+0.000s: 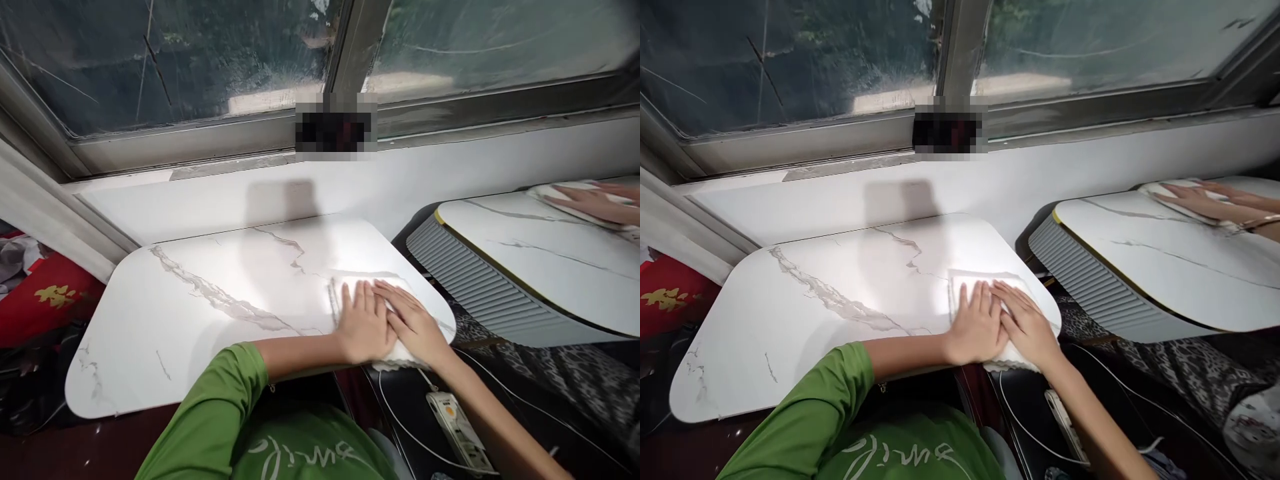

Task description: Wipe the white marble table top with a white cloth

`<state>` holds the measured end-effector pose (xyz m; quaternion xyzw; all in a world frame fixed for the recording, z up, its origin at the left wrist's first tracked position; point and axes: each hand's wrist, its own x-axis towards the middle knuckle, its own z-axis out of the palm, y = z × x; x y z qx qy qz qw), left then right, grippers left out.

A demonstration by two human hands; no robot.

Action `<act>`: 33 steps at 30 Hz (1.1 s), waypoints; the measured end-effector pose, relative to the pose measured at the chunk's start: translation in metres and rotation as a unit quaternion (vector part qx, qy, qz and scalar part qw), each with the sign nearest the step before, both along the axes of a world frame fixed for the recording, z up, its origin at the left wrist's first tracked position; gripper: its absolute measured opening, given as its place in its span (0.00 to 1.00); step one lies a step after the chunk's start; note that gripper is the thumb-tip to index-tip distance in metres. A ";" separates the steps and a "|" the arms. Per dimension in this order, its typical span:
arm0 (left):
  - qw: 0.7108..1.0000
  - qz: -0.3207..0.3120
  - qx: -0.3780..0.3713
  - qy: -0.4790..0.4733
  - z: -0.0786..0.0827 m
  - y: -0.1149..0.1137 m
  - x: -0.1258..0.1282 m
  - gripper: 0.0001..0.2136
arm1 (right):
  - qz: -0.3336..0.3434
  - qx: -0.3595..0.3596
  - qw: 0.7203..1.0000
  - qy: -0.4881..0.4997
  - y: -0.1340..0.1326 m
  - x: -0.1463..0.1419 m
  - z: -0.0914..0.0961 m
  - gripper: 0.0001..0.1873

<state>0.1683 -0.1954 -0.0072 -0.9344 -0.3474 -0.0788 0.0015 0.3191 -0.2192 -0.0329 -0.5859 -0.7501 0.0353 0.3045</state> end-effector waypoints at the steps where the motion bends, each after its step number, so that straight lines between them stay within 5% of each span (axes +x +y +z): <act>1: 1.000 -0.012 -0.001 -0.001 0.001 -0.002 0.011 0.29 | -0.016 0.000 1.000 -0.002 -0.006 0.011 -0.002 0.24; 4: 0.999 -0.032 0.001 -0.004 0.000 0.001 0.039 0.29 | -0.047 0.005 0.999 -0.013 -0.007 0.041 -0.005 0.24; 8: 0.999 -0.039 0.001 -0.009 -0.005 0.031 0.065 0.29 | -0.053 0.018 0.998 -0.037 0.026 0.064 -0.003 0.24; 13: 0.999 -0.010 -0.001 -0.043 -0.011 0.104 0.077 0.27 | -0.070 0.016 0.996 -0.044 0.102 0.066 0.002 0.23; 18: 0.998 -0.047 -0.022 -0.042 -0.004 0.192 0.065 0.25 | -0.149 0.011 0.988 -0.049 0.182 0.046 0.007 0.24; 21: 0.998 -0.027 -0.027 -0.044 -0.002 0.222 0.057 0.24 | -0.150 0.010 0.987 -0.050 0.213 0.037 0.008 0.23; 26: 0.998 0.009 -0.030 -0.050 -0.007 0.229 0.057 0.24 | -0.143 0.037 0.989 -0.029 0.230 0.039 0.001 0.21; 33: 0.998 0.034 -0.051 -0.022 -0.002 0.203 0.043 0.25 | -0.195 0.047 0.980 0.004 0.205 0.032 -0.008 0.20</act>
